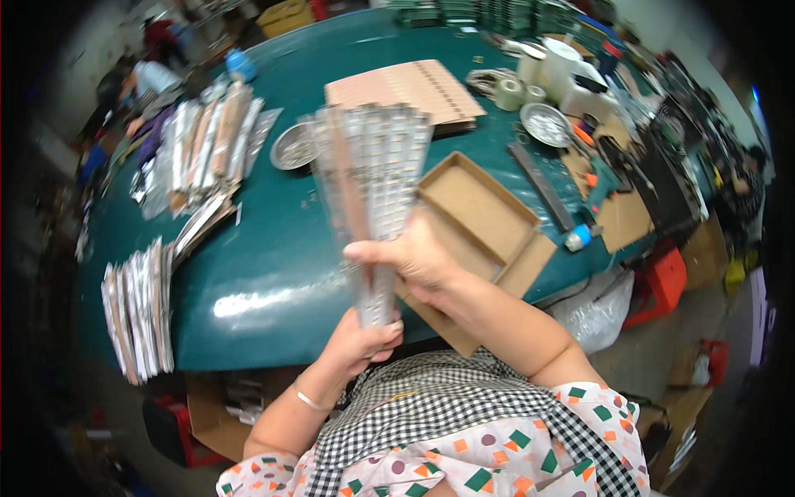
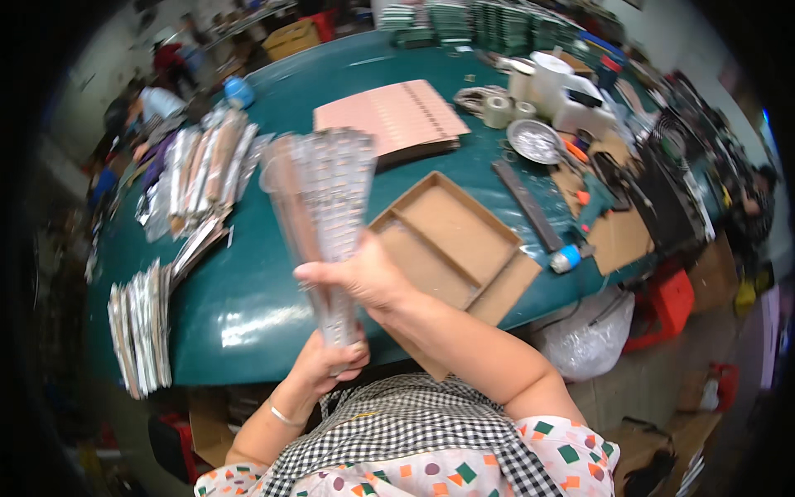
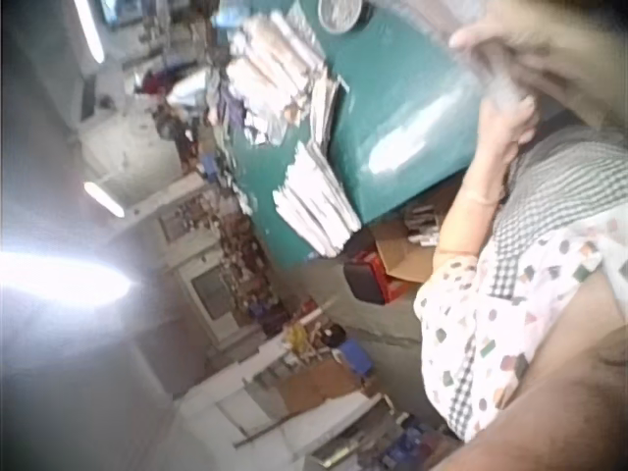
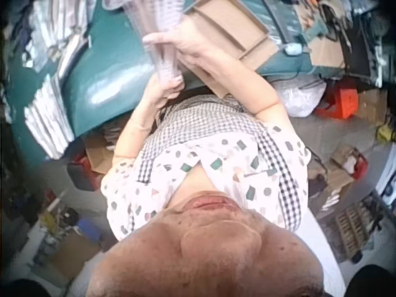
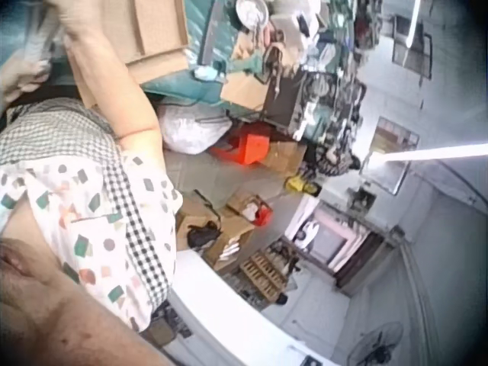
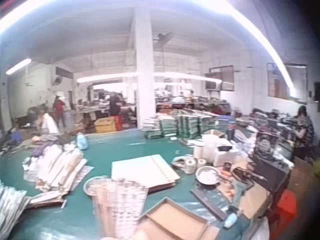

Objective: The person unwraps bundles of LED light strips, solders an LED strip using a soldering tool, and bundles LED strips together by wrapping them with tape by hand.

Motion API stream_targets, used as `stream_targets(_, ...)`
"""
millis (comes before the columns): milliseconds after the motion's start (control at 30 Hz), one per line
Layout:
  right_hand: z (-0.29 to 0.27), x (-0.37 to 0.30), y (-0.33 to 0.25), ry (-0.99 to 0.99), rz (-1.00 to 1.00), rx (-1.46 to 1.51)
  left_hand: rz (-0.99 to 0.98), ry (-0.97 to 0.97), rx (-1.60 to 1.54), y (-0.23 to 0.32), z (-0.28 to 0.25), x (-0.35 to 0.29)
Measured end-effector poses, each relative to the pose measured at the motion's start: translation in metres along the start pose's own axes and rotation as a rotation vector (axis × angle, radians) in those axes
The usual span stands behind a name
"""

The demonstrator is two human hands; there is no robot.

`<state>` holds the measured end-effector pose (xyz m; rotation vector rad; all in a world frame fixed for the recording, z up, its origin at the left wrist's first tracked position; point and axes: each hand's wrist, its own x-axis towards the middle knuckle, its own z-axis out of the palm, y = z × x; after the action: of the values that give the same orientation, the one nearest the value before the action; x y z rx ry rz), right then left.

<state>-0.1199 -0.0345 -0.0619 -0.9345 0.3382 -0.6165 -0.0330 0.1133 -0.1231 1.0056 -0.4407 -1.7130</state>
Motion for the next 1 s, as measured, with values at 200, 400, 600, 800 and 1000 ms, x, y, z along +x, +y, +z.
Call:
stream_targets(200, -0.071, -0.015, -0.037, -0.074, -0.302, -0.826, 0.181, 0.088, -0.034, 0.016, 0.006, -0.021)
stream_targets(400, -0.159, 0.012, -0.102, 0.387, -0.325, -1.337, 0.318, 0.179, -0.001, 0.031, 0.002, -0.030)
stream_targets(600, -0.240, 0.112, -0.149, 0.692, -0.433, -1.935, 0.293, 0.175, -0.102, 0.037, 0.008, -0.027)
stream_targets(800, -0.293, 0.195, -0.148, 0.750, -0.520, -2.241, 0.332, 0.227, -0.122, 0.040, 0.005, -0.042)
stream_targets(1000, -0.286, 0.187, -0.154, 0.874, -0.182, -2.138, 0.360, 0.283, -0.116, 0.036, -0.003, -0.049)
